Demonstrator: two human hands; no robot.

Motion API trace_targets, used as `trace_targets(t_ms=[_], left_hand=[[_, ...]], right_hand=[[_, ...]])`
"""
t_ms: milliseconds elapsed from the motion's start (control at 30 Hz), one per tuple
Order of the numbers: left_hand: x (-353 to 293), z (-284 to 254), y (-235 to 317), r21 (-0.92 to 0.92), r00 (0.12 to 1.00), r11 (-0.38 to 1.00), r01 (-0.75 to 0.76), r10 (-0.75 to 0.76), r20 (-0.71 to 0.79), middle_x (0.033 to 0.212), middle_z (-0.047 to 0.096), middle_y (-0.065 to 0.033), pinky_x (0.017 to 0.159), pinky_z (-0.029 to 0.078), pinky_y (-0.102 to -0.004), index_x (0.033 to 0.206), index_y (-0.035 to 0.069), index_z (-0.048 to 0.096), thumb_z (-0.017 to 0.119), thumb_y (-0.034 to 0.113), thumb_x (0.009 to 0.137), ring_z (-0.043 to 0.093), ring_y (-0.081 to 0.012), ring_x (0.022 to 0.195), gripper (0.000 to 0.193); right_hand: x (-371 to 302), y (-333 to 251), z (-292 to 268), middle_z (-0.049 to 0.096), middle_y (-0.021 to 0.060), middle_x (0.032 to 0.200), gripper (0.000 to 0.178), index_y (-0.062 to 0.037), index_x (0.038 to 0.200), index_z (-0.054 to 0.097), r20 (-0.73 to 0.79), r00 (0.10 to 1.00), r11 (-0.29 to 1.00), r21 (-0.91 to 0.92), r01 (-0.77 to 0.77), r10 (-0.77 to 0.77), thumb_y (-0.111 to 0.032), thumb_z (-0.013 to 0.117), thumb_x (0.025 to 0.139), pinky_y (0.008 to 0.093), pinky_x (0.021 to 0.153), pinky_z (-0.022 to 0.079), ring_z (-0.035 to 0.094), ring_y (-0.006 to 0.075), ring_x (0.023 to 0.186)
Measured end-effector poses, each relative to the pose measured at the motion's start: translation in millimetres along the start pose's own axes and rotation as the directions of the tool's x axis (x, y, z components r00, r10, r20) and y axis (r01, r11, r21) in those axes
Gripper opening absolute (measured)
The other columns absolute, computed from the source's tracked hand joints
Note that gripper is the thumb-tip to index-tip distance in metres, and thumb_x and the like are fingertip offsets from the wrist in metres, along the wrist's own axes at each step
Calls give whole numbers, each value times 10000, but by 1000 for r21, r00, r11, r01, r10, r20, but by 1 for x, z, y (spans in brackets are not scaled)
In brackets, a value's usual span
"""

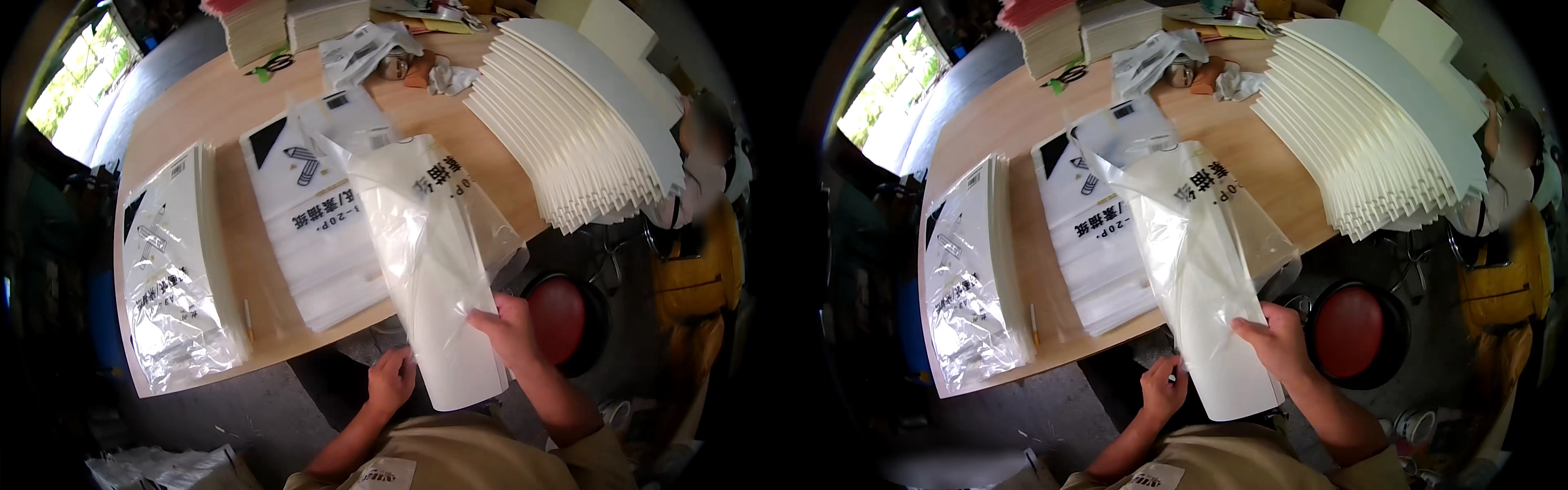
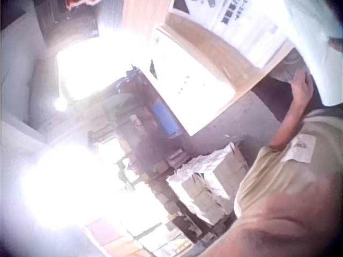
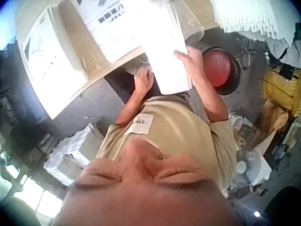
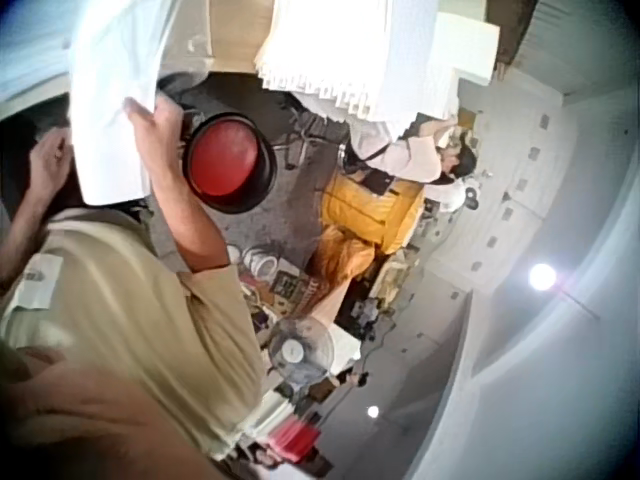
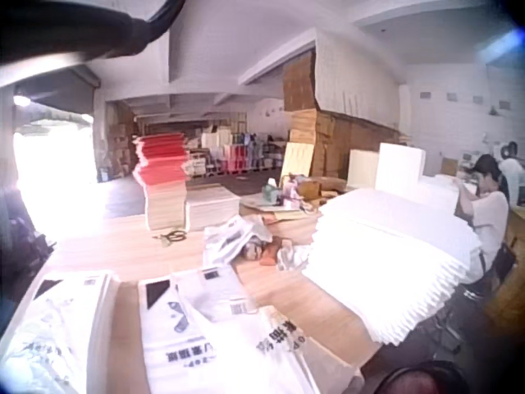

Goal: The person repeatedly picks up stacks of white paper sheets from a table, rolls them into cylinders, and places them into clear plastic packaging bags. The person then seals the bags and stacks them on the table. The task is performed in a repetitive loop throughout the video.

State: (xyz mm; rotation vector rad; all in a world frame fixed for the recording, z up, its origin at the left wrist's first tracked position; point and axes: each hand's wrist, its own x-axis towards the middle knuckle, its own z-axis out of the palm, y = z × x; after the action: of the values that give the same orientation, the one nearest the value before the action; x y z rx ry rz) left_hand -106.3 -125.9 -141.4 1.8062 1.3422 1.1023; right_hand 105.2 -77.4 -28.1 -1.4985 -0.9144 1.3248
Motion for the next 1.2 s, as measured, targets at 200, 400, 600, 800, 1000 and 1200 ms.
trace_targets(t_ms=[200,400,600,800,1000,1200], left_hand=[[-25,8,4,107,996,990,-92,93,-9,786,640,-146,514,519,-366,933,18,646,657,-16,828,632,-330,614,111],[9,-53,62,-49,997,996,-72,70,-38,1159,577,-196,885,496,-407,1202,3,580,722,49,769,588,-341,1035,458],[123,-31,137,363,883,808,-463,456,111,1233,552,-130,971,416,-444,1322,53,543,804,243,731,519,-344,1127,673],[165,-9,146,544,880,703,-458,443,170,831,642,-75,608,521,-376,888,42,671,687,147,847,653,-284,752,114],[124,-15,166,184,805,783,-594,581,124,806,626,-109,562,507,-389,885,47,628,645,29,860,630,-329,658,36],[41,-48,140,87,777,782,-617,588,223,881,617,-103,623,524,-360,988,19,642,768,53,798,647,-278,720,230]], right_hand=[[7,3,0,698,54,796,204,60,942,706,27,1000,1000,-8,-10,10,-120,706,845,280,628,495,598,79,697],[13,20,-8,634,200,673,263,51,937,684,34,968,889,-390,241,-248,-183,735,830,350,581,484,614,180,593],[-2,0,11,650,220,701,244,51,855,658,48,930,863,-358,357,-365,-178,736,826,402,638,507,662,341,653],[-8,-30,11,642,262,729,237,55,825,636,28,896,680,-640,357,-444,-173,701,827,464,650,499,651,423,744],[3,-19,8,644,223,708,241,31,797,612,-1,790,731,-379,567,-613,-191,702,822,424,588,484,643,391,668],[49,13,8,681,166,890,330,26,1078,649,-2,877,849,-249,465,-481,-209,700,853,384,733,523,654,276,790]])
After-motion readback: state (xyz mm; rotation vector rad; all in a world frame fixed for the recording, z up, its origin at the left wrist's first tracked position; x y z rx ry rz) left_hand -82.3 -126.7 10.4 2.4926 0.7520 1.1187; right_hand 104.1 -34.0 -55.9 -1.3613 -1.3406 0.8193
